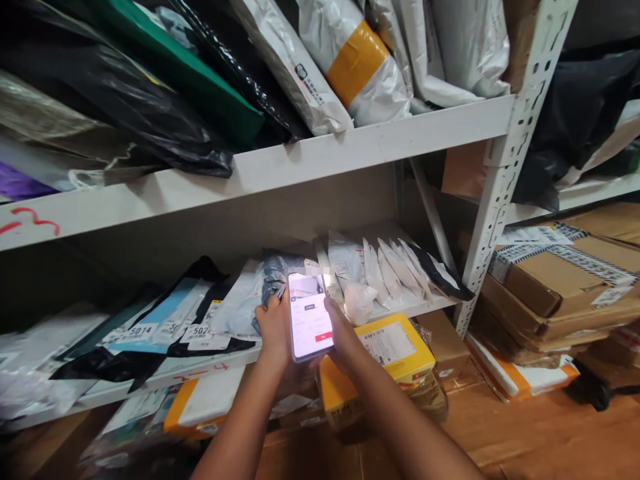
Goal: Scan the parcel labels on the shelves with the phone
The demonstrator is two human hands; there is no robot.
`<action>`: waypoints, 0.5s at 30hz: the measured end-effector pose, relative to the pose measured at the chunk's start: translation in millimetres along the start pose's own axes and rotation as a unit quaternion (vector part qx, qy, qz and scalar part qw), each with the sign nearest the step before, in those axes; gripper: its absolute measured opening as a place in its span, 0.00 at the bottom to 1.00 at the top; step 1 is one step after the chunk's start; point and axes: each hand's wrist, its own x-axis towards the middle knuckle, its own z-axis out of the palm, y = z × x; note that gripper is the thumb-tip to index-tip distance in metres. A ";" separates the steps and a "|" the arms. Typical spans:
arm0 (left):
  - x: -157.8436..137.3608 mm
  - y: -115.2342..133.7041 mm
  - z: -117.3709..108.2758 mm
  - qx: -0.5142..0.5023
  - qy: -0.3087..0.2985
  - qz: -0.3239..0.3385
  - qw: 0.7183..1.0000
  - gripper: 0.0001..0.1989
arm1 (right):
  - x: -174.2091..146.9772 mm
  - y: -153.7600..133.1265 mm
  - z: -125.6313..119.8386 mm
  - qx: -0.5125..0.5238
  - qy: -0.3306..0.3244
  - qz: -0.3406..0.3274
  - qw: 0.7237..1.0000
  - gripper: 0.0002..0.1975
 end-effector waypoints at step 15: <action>-0.6 1.2 -2.3 -0.047 -0.003 -0.019 0.999 0.17 | 19.8 -7.4 14.5 -0.015 0.006 -0.038 0.999 0.23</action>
